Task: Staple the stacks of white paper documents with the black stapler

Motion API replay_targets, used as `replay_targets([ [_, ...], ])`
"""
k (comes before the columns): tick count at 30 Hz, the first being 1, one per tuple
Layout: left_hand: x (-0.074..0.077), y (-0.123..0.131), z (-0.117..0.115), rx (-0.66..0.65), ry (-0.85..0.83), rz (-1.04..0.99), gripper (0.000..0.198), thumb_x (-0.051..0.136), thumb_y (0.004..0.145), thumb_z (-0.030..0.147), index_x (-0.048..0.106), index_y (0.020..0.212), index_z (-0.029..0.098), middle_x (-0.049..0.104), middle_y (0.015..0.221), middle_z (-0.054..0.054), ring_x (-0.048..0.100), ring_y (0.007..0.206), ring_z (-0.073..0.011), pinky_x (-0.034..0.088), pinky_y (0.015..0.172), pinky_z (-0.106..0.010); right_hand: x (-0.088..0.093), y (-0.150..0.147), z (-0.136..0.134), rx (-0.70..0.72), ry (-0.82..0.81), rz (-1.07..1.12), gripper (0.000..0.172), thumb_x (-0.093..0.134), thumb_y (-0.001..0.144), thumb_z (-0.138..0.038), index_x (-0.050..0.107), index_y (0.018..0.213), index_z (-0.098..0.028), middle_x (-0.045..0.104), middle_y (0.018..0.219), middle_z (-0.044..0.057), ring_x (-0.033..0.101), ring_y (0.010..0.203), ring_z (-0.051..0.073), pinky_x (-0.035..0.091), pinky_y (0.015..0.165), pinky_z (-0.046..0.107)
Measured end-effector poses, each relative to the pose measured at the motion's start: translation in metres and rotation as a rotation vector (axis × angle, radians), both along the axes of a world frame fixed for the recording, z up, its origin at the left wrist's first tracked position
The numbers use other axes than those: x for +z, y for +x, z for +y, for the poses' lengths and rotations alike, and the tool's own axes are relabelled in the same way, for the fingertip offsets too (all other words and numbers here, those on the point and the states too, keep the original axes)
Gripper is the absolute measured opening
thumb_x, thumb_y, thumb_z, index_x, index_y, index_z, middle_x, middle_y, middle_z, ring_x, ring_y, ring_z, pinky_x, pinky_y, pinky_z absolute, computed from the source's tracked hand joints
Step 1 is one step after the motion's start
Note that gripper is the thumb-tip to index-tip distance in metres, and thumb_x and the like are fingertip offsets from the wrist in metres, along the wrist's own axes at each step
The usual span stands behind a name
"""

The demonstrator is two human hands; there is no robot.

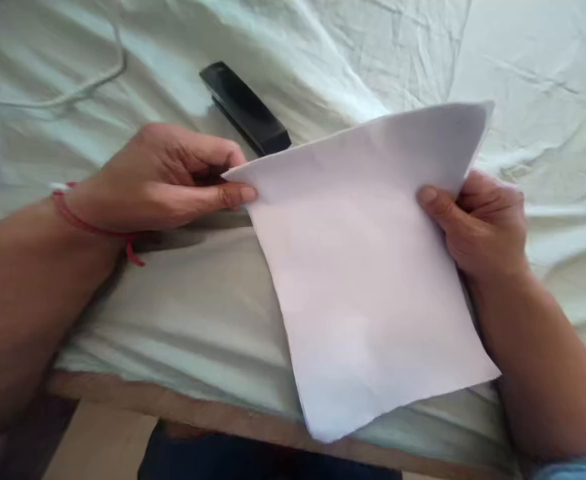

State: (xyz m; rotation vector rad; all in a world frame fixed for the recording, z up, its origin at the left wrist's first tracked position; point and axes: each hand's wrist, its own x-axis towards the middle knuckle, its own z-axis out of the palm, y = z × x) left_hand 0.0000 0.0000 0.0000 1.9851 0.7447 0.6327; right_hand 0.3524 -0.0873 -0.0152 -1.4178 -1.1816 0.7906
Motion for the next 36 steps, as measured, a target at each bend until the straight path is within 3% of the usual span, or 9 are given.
replay_targets([
  [6,-0.001,-0.001,-0.002,0.000,0.082,0.014,0.041,0.074,0.101,0.034,0.054,0.070,0.018,0.033,0.068,0.007,0.027,0.068,-0.0060,0.019,0.061,-0.027,-0.003,0.007,0.001,0.014,-0.003,-0.078,0.024,0.100,0.081,-0.040,0.092,0.101,-0.030,0.083,0.091,-0.001,0.071,0.074,0.008,0.059,0.063,0.017],
  [13,-0.004,-0.004,0.002,-0.052,-0.025,-0.046,0.028,0.080,0.097,0.038,0.066,0.078,0.023,0.056,0.071,0.000,0.046,0.067,-0.0144,0.031,0.059,-0.033,-0.003,0.009,0.002,0.036,-0.009,-0.127,0.024,0.098,0.084,-0.042,0.092,0.103,-0.029,0.079,0.086,0.001,0.065,0.072,0.008,0.053,0.058,0.018],
  [17,-0.008,-0.003,0.005,-0.021,0.064,-0.037,0.035,0.084,0.096,0.043,0.062,0.075,0.025,0.048,0.065,0.003,0.035,0.063,-0.0131,0.028,0.057,-0.033,-0.004,0.007,0.003,0.013,-0.023,-0.114,0.030,0.100,0.080,-0.047,0.090,0.097,-0.023,0.077,0.086,0.002,0.064,0.070,0.009,0.052,0.056,0.020],
  [23,-0.012,-0.003,0.008,-0.045,0.133,-0.021,0.052,0.083,0.100,0.050,0.050,0.067,0.025,0.034,0.061,0.005,0.026,0.061,-0.0115,0.022,0.054,-0.031,-0.005,0.013,0.008,-0.041,0.092,-0.180,0.043,0.102,0.075,-0.052,0.076,0.080,-0.018,0.060,0.070,-0.001,0.048,0.061,0.005,0.038,0.049,0.020],
  [26,-0.010,-0.002,0.005,-0.028,0.102,-0.026,0.052,0.082,0.100,0.053,0.052,0.068,0.025,0.036,0.060,0.005,0.026,0.060,-0.0116,0.019,0.053,-0.032,-0.005,0.013,0.009,-0.034,0.059,-0.192,0.039,0.102,0.076,-0.049,0.079,0.083,-0.018,0.062,0.073,0.000,0.053,0.065,0.007,0.042,0.051,0.020],
  [31,-0.009,0.001,0.001,0.041,0.029,-0.063,0.040,0.081,0.098,0.058,0.066,0.080,0.025,0.054,0.070,0.000,0.041,0.065,-0.0151,0.028,0.057,-0.034,-0.005,0.009,0.008,-0.017,0.028,-0.154,0.034,0.101,0.076,-0.048,0.086,0.092,-0.022,0.071,0.080,0.001,0.059,0.068,0.009,0.049,0.055,0.022],
  [36,-0.014,0.001,0.006,0.038,0.118,-0.040,0.039,0.083,0.097,0.048,0.060,0.074,0.026,0.044,0.064,0.003,0.033,0.065,-0.0153,0.026,0.060,-0.034,-0.005,0.010,0.008,-0.008,0.010,-0.187,0.037,0.099,0.078,-0.054,0.086,0.087,-0.021,0.071,0.078,0.001,0.057,0.065,0.008,0.046,0.051,0.021],
])
